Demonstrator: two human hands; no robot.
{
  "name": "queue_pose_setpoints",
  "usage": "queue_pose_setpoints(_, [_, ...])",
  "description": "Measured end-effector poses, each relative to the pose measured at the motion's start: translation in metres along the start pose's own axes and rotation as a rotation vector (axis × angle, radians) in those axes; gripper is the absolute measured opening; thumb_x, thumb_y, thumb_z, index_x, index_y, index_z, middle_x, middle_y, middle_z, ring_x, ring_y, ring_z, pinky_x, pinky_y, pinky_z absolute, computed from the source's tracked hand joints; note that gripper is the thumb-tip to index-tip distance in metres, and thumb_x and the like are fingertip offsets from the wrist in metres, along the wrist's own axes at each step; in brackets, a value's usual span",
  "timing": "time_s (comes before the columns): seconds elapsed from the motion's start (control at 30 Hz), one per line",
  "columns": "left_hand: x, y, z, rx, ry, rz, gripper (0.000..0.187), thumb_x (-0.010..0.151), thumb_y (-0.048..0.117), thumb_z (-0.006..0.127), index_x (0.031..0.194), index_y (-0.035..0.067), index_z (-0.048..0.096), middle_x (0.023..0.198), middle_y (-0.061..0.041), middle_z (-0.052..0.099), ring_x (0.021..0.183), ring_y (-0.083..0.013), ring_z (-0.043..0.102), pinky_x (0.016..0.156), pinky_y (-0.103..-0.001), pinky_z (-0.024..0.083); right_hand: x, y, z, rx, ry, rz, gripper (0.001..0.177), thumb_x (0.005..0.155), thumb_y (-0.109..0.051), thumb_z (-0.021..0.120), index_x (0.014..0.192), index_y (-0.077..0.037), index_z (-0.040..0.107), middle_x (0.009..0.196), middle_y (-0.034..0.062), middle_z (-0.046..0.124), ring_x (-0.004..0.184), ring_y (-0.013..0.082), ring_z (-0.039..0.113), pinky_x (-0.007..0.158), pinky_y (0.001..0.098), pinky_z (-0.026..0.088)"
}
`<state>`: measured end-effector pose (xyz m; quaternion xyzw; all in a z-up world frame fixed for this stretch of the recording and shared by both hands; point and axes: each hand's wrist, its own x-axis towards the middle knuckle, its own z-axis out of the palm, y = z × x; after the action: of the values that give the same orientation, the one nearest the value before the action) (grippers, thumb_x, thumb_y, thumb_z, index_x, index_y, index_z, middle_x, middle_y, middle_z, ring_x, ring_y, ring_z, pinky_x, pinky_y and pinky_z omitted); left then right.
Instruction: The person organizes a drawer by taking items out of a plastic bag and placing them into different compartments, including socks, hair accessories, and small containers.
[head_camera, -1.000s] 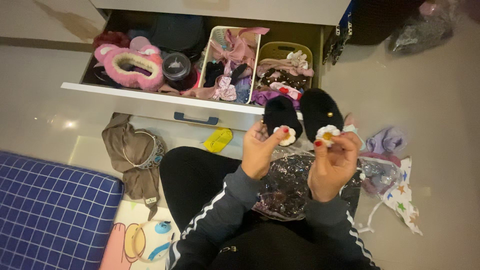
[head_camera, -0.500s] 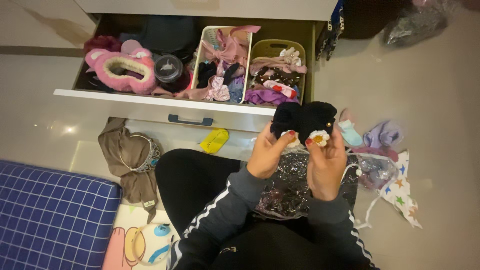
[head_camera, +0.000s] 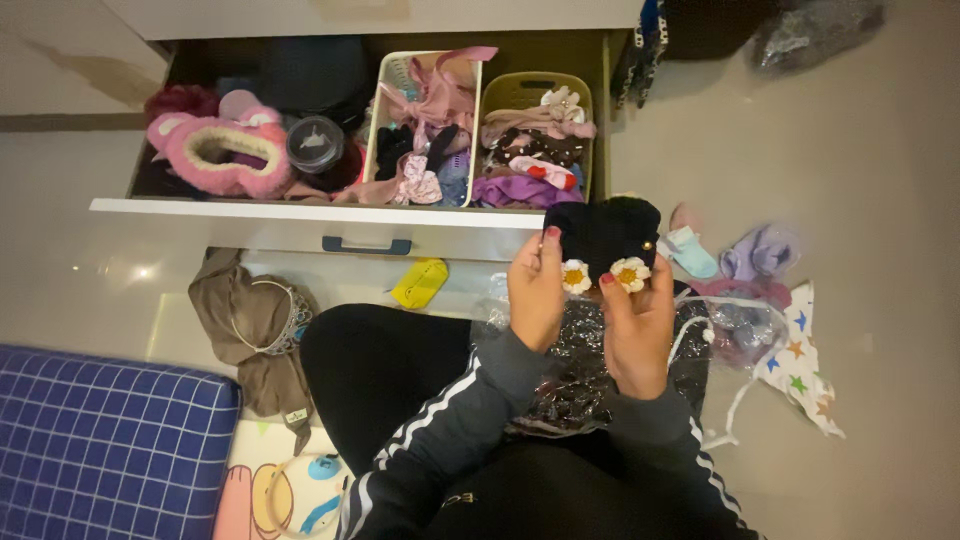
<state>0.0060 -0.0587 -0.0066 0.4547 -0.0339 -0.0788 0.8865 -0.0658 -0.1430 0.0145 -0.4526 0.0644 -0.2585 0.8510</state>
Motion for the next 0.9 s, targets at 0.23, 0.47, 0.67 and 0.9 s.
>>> queue_pose_setpoints(0.23, [-0.009,-0.008,0.042,0.189,-0.158,0.003,0.029,0.092,0.010,0.075,0.118,0.000,0.066,0.105,-0.002,0.072,0.091,-0.0061,0.066,0.079,-0.023,0.055,0.010,-0.013,-0.030,-0.102,0.103,-0.092,0.042,0.103,0.010,0.057,0.141,-0.001,0.043,0.131,0.0116,0.063,0.117,0.0184,0.065,0.097,0.0357,0.058])
queue_pose_setpoints(0.47, [-0.016,-0.083,0.128,0.216,-0.272,-0.175,0.026,0.093,0.010,0.077,0.114,-0.004,0.069,0.102,-0.005,0.074,0.089,-0.0101,0.067,0.077,-0.026,0.055,0.018,-0.050,-0.109,-0.049,0.327,-0.161,0.047,0.103,0.008,0.056,0.145,-0.007,0.042,0.134,0.0080,0.061,0.118,0.0191,0.065,0.098,0.0351,0.057])
queue_pose_setpoints(0.67, [-0.051,-0.217,0.183,0.217,-0.648,-0.175,0.044,0.096,0.013,0.076,0.132,-0.008,0.060,0.116,-0.015,0.070,0.102,-0.0146,0.066,0.086,-0.030,0.056,-0.015,-0.088,-0.244,-0.067,0.518,-0.340,0.041,0.109,0.007,0.057,0.144,-0.010,0.043,0.135,0.0100,0.060,0.119,0.0231,0.065,0.095,0.0396,0.057])
queue_pose_setpoints(0.9, [-0.112,-0.319,0.189,0.484,-0.748,-0.257,0.053,0.097,0.019,0.070,0.140,-0.006,0.050,0.140,-0.023,0.062,0.128,-0.0272,0.062,0.101,-0.034,0.052,-0.080,-0.015,-0.433,-0.201,1.114,-0.268,0.051,0.098,0.006,0.064,0.141,-0.010,0.041,0.132,0.0119,0.058,0.111,0.0259,0.065,0.085,0.0400,0.058])
